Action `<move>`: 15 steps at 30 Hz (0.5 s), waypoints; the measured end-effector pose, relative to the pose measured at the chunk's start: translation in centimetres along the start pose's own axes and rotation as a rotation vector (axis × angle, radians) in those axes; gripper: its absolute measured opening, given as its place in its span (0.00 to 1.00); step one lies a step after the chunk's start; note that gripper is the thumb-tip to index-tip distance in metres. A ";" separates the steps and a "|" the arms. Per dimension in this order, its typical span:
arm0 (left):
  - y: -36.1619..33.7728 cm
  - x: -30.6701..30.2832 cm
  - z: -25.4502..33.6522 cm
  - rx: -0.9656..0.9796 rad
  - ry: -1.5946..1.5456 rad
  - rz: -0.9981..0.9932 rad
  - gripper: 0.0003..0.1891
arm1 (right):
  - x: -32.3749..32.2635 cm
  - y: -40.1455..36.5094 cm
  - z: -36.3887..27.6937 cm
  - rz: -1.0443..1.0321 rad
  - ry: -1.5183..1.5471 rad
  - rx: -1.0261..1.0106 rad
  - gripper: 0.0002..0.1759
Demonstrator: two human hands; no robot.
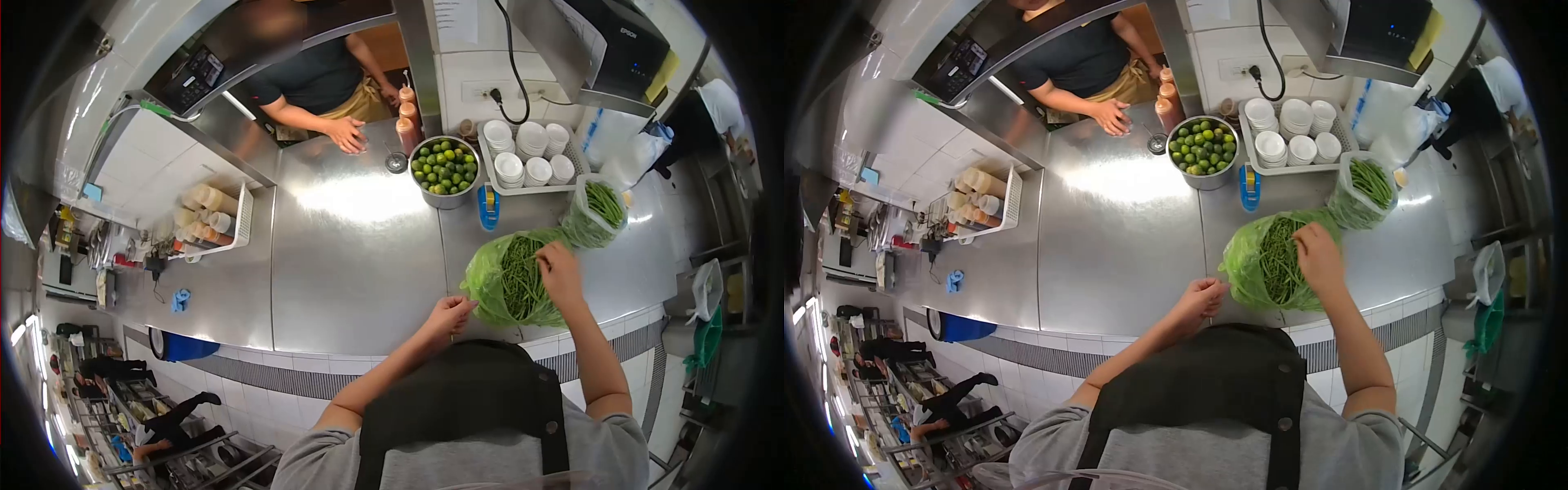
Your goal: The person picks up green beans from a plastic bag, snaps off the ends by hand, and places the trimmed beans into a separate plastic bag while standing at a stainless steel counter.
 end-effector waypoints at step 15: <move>-0.9 6.3 7.3 0.513 0.800 0.102 0.11 | 2.0 -1.3 -6.8 -0.067 0.653 0.108 0.06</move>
Point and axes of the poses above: each hand's wrist, its own y-axis towards the middle knuckle, its own x-axis out of the palm, z = x × y, the point moved 5 cm from there along y, towards the middle knuckle, and after that the axes turned 1 degree about -x, right-handed, at the moved point
